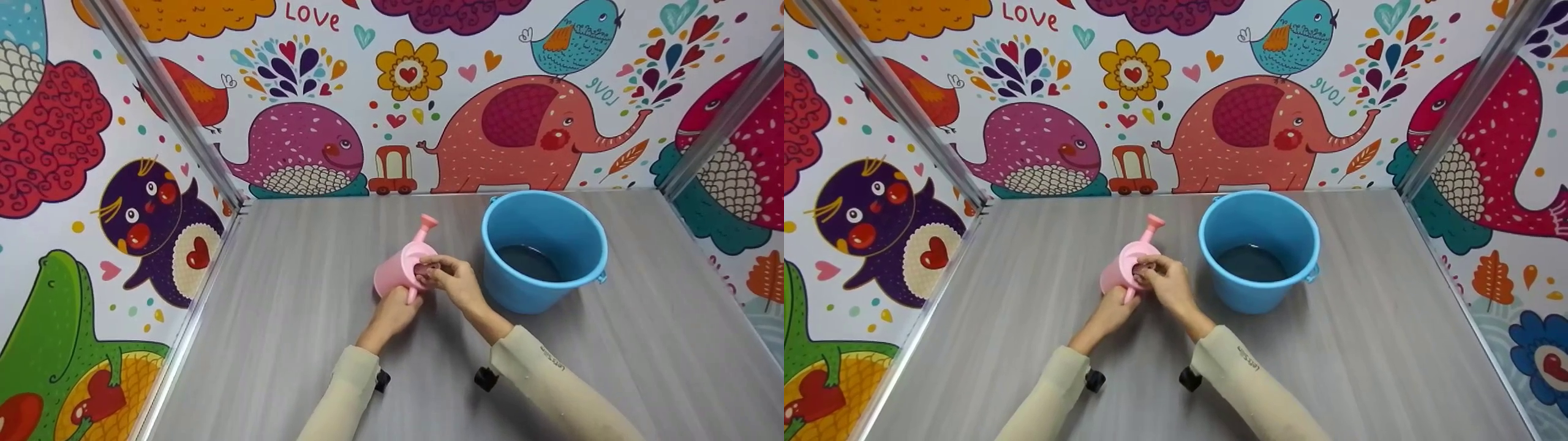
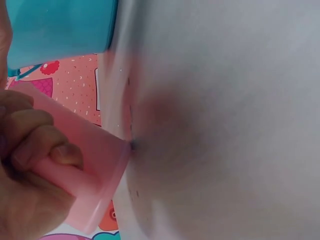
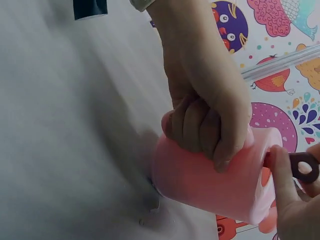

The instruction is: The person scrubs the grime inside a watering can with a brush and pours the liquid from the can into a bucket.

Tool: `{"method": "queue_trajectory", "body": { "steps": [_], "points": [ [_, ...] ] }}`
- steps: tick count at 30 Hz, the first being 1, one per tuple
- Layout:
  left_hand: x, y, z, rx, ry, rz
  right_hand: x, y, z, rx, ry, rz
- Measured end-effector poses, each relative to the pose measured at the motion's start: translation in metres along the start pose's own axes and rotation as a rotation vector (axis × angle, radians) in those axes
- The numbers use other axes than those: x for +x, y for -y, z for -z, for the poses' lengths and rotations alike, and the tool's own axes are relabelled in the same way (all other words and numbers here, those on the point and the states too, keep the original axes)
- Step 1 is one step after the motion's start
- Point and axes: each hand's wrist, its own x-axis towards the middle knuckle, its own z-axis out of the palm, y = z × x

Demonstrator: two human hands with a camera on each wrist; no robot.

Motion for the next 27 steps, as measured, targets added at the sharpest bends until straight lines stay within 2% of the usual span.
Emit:
{"method": "queue_trajectory", "body": {
  "steps": [2, 6, 12, 19, 23, 27],
  "points": [
    [0.0, 0.001, 0.001, 0.001, -0.004, 0.002, -0.001, 0.0, 0.003, 0.015, 0.026, -0.032],
    [0.001, 0.004, 0.001, -0.012, -0.009, 0.002, -0.001, 0.001, 0.011, 0.01, 0.047, -0.044],
    [0.002, 0.007, 0.002, -0.052, -0.024, -0.01, 0.004, 0.009, 0.025, -0.027, -0.018, -0.041],
    [0.001, 0.007, 0.001, -0.082, -0.025, -0.012, 0.004, 0.006, 0.026, -0.036, -0.066, -0.013],
    [0.002, 0.006, 0.002, -0.092, -0.022, -0.004, 0.007, 0.005, 0.024, -0.128, -0.027, 0.041],
    [0.003, 0.006, 0.002, -0.086, -0.016, -0.013, 0.011, 0.004, 0.019, -0.316, 0.056, 0.112]
  ]
}}
